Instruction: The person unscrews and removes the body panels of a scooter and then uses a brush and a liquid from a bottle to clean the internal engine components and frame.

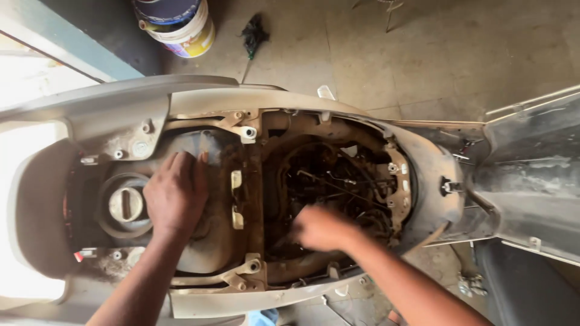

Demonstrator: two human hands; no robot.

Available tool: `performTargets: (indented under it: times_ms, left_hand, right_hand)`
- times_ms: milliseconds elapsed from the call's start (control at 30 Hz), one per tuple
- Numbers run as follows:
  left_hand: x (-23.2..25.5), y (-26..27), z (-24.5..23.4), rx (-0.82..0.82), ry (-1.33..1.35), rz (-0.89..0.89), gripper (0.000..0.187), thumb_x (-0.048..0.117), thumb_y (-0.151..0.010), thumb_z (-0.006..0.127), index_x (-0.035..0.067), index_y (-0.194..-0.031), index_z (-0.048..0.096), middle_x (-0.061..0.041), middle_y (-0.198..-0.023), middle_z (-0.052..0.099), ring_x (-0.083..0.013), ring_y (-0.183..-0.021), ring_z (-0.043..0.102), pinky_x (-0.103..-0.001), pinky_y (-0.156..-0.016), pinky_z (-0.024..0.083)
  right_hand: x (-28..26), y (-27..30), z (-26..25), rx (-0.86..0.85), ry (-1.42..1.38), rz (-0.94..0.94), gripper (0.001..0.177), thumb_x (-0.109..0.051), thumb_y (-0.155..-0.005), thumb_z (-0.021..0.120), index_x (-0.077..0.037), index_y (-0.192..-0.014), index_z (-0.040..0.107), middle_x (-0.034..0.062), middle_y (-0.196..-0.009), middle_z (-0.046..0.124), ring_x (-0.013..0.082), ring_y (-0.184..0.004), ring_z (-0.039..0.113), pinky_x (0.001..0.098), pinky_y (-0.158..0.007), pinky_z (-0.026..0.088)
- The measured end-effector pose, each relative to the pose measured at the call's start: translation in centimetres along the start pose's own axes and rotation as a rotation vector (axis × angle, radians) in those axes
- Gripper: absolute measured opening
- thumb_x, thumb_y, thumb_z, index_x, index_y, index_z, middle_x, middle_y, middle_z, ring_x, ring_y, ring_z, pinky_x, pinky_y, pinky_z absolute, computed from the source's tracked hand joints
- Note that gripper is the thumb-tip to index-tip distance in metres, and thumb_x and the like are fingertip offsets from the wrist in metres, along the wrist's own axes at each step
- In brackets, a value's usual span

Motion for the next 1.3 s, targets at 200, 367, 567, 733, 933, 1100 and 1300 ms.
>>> performTargets:
  times_ms: [200,367,567,733,933,1100,1300]
  left_hand:
    - [-0.2,-0.3,-0.2,-0.022,-0.035,-0.037,0.03,0.03,-0.103,0.065,0.007,-0.084,0.059,-0.013,-0.083,0.065,-0.0377,-0.07,0.065,-0.049,-0.06,0.05]
    - [0.2,-0.3,-0.6,0.034,0.013,-0.015,0.026,0.027,-0.102,0.065,0.008,-0.085,0.06,-0.012,-0.086,0.066,-0.0377,-0.073,0.065,-0.049,-0.062,0.05]
    - [0.6,-0.7,-1.2,0.007,0.025,-0.025,0.03,0.03,-0.102,0.065,0.008,-0.083,0.059,-0.014,-0.083,0.064,-0.0389,-0.073,0.064,-0.05,-0.062,0.05]
    - [0.8,-0.7,-2.0,0.064,0.081,0.012,0.028,0.03,-0.1,0.064,0.008,-0.084,0.059,-0.014,-0.086,0.066,-0.0399,-0.076,0.065,-0.051,-0.063,0.051]
    - [0.6,-0.2,-2.4,0.071,0.126,0.0,0.03,0.033,-0.1,0.063,0.008,-0.084,0.06,-0.015,-0.084,0.066,-0.0393,-0.076,0.066,-0.051,-0.064,0.052]
    - [0.2,-0.4,-2.4,0.034,0.121,-0.02,0.034,0.036,-0.101,0.063,0.007,-0.083,0.061,-0.016,-0.084,0.067,-0.0388,-0.074,0.066,-0.051,-0.064,0.052]
    - [-1.8,-0.4,-2.4,-0.004,0.3,-0.073,0.034,0.039,-0.099,0.063,0.006,-0.091,0.07,-0.018,-0.08,0.069,-0.0367,-0.067,0.065,-0.049,-0.062,0.052]
  right_hand:
    - [1.5,-0.9,-2.3,-0.034,0.064,0.08,0.013,-0.01,-0.074,0.069,-0.003,-0.08,0.078,0.0238,-0.084,0.074,0.0397,-0.083,0.074,0.0489,-0.076,0.06]
    - [-0.1,0.1,-0.4,-0.251,0.112,-0.057,0.019,-0.019,-0.082,0.07,-0.003,-0.088,0.077,0.0231,-0.09,0.073,0.0391,-0.085,0.073,0.0491,-0.078,0.059]
    - [-3.3,9.7,-13.2,0.056,-0.303,-0.024,0.033,-0.025,-0.085,0.073,-0.021,-0.117,0.082,0.0032,-0.105,0.083,0.0221,-0.092,0.078,0.0396,-0.08,0.062]
    - [-10.2,11.9,-7.6,0.147,-0.155,0.064,0.022,-0.028,-0.095,0.069,-0.02,-0.113,0.078,0.0048,-0.093,0.078,0.0232,-0.074,0.075,0.039,-0.065,0.062]
    - [-17.4,14.8,-5.7,0.09,-0.269,-0.558,0.016,-0.013,-0.098,0.065,-0.011,-0.111,0.075,0.0089,-0.087,0.078,0.0217,-0.082,0.079,0.0388,-0.075,0.062]
    - [-15.6,13.2,-7.6,0.366,-0.135,0.001,0.027,-0.024,-0.093,0.066,-0.017,-0.116,0.078,0.0099,-0.09,0.081,0.0241,-0.072,0.08,0.038,-0.064,0.063]
    - [-17.5,14.2,1.2,0.397,-0.39,-0.336,0.024,-0.022,-0.098,0.075,-0.009,-0.115,0.084,0.0165,-0.088,0.079,0.0284,-0.079,0.079,0.042,-0.071,0.057]
Point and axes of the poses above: each hand's wrist, its own y-axis away from the middle knuckle, its own z-axis out of the palm, x = y × z, the point moved 9 cm from there along -y, towards the middle knuckle
